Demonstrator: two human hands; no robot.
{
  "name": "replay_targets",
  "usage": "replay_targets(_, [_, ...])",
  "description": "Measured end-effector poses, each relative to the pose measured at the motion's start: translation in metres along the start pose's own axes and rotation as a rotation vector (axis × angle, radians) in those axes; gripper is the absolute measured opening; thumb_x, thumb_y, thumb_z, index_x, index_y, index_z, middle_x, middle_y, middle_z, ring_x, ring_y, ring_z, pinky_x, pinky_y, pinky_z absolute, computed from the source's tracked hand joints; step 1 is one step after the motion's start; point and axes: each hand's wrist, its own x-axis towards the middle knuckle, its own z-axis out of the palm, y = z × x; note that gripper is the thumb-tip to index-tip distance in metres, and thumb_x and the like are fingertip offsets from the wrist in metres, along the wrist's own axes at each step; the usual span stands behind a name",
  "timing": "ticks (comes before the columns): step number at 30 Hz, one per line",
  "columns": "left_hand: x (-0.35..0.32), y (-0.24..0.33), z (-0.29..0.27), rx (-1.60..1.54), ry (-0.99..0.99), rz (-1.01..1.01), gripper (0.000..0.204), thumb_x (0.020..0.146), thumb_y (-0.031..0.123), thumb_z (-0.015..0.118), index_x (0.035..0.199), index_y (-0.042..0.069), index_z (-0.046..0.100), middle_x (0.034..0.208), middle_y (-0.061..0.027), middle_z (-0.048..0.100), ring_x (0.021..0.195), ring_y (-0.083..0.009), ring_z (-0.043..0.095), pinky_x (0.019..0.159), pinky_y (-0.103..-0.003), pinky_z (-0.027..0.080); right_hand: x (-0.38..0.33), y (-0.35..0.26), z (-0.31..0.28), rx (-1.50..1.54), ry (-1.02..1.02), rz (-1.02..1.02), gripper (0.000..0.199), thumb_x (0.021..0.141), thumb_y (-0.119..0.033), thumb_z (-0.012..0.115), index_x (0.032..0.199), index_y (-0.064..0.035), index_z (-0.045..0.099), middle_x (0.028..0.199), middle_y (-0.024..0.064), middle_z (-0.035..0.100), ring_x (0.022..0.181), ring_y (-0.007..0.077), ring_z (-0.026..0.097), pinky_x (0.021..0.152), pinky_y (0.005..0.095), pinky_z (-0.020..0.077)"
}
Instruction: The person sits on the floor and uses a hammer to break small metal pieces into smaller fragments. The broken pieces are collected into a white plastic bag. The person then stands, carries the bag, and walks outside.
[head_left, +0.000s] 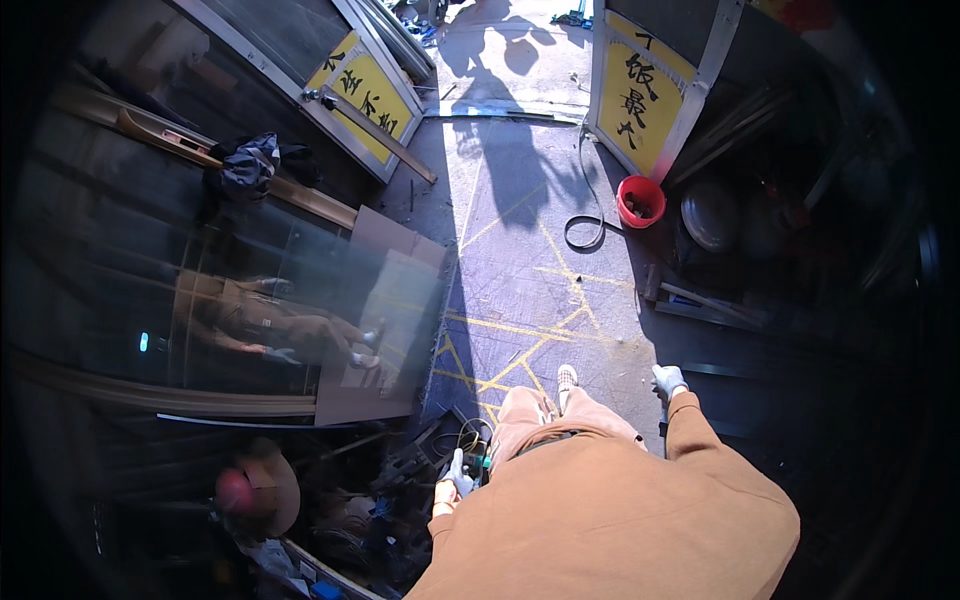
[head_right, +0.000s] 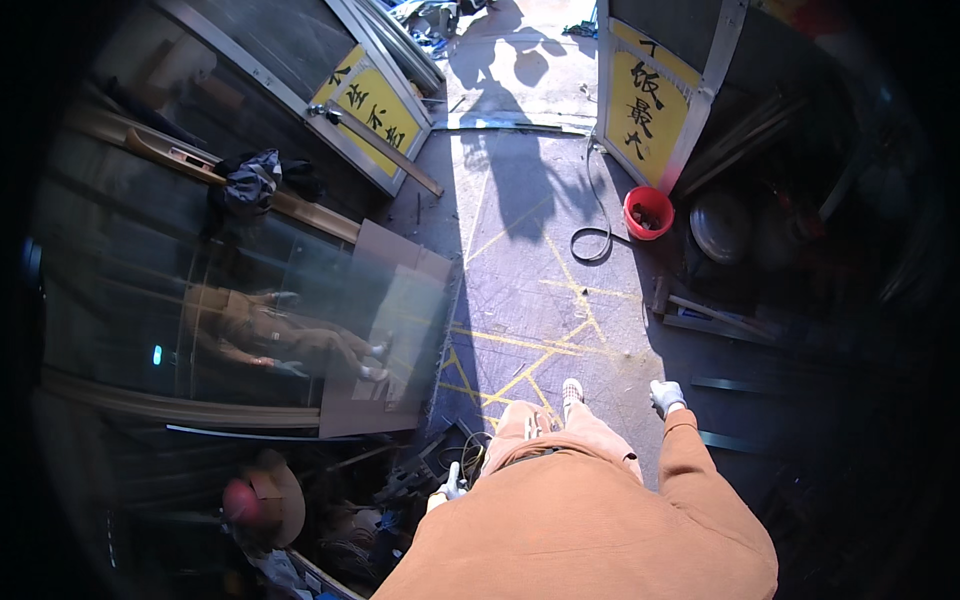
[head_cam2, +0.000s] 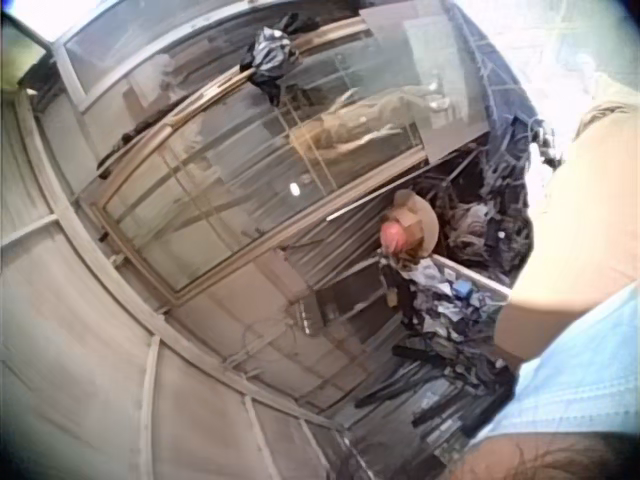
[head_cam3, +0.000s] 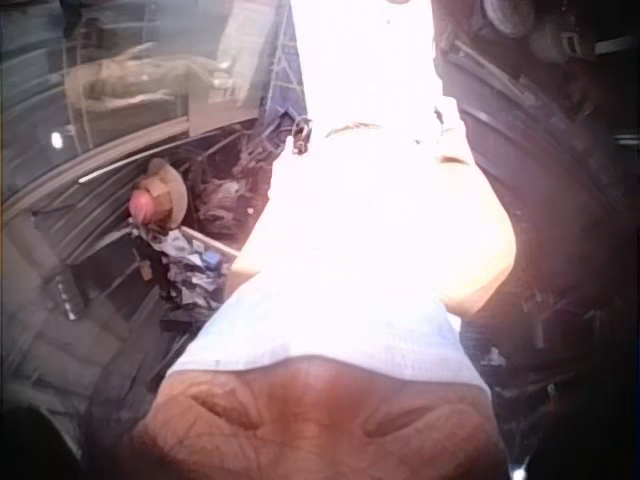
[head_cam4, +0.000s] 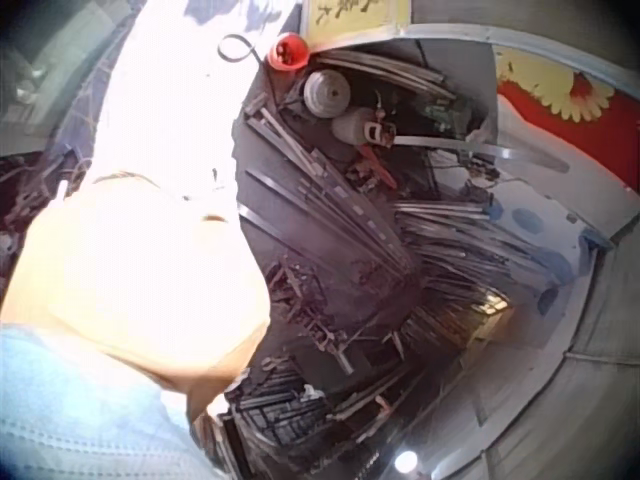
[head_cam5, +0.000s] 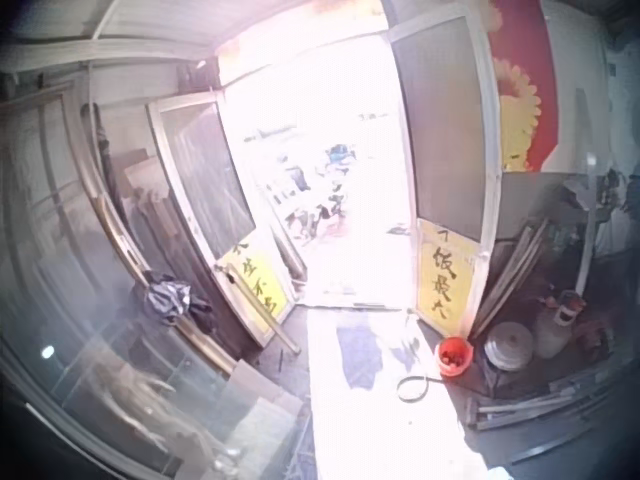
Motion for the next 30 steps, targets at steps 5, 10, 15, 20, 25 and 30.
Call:
replay_targets(5, [0.018, 0.056, 0.071, 0.108, -0.082, -0.054, 0.031, 0.102, 0.028, 0.056, 0.103, 0.001, 0.072, 0.095, -0.0115, 0.071, 0.084, -0.0259, 0.067, 0.069, -0.041, 0.053, -0.003, -0.227, 0.080, 0.150, -0.290, -0.584, 0.029, 0.098, -0.025, 0.065, 0.106, 0.0013, 0.073, 0.090, 0.0074, 0.072, 0.079, 0.0137, 0.065, 0.073, 0.0313, 0.0533])
replay_targets(10, [0.083, 0.161, 0.125, 0.158, -0.154, -0.042, 0.032, 0.102, 0.029, 0.057, 0.099, 0.001, 0.073, 0.088, -0.0104, 0.070, 0.076, -0.0249, 0.066, 0.064, -0.041, 0.051, 0.009, -0.331, 0.103, 0.136, -0.326, -0.699, 0.029, 0.099, -0.024, 0.065, 0.109, 0.0023, 0.072, 0.093, 0.0082, 0.073, 0.081, 0.0143, 0.066, 0.074, 0.0319, 0.0543])
replay_targets(15, [0.175, 0.328, 0.135, 0.001, -0.192, 0.072, 0.033, 0.101, 0.029, 0.058, 0.095, 0.001, 0.074, 0.081, -0.0094, 0.069, 0.068, -0.0239, 0.065, 0.060, -0.041, 0.050, 0.048, -0.311, 0.098, 0.174, -0.178, -0.304, 0.031, 0.097, -0.033, 0.064, 0.100, -0.0030, 0.072, 0.088, 0.0073, 0.073, 0.068, 0.0145, 0.066, 0.058, 0.0321, 0.0513])
replay_targets(20, [0.072, 0.579, 0.266, 0.003, -0.577, 0.194, 0.033, 0.102, 0.025, 0.053, 0.119, 0.003, 0.071, 0.107, -0.0079, 0.071, 0.092, -0.0211, 0.067, 0.078, -0.037, 0.053, 0.059, -0.169, -0.002, 0.559, 0.139, 0.373, 0.048, 0.101, -0.032, 0.053, 0.138, -0.0023, 0.049, 0.126, 0.0271, 0.064, 0.112, 0.0445, 0.065, 0.089, 0.0496, 0.0529])
replay_targets(25, [0.022, 0.725, 0.318, -0.013, -0.911, 0.580, 0.048, 0.109, 0.026, 0.043, 0.153, 0.008, 0.048, 0.148, -0.0038, 0.056, 0.134, -0.0147, 0.052, 0.114, -0.025, 0.034, 0.046, -0.186, -0.008, 0.627, 0.059, 0.568, 0.052, 0.103, -0.034, 0.048, 0.143, -0.0014, 0.044, 0.143, 0.0282, 0.055, 0.130, 0.0472, 0.055, 0.104, 0.0538, 0.0458])
replay_targets(30, [0.050, 0.756, 0.365, 0.103, -0.524, 0.363, 0.057, 0.095, 0.051, 0.069, 0.130, 0.005, 0.072, 0.124, -0.0026, 0.071, 0.111, -0.0156, 0.062, 0.099, -0.031, 0.046, 0.135, -0.303, -0.023, 0.606, -0.023, 0.567, 0.053, 0.104, -0.037, 0.046, 0.142, -0.0001, 0.045, 0.142, 0.0265, 0.057, 0.129, 0.0453, 0.057, 0.105, 0.0542, 0.0452])
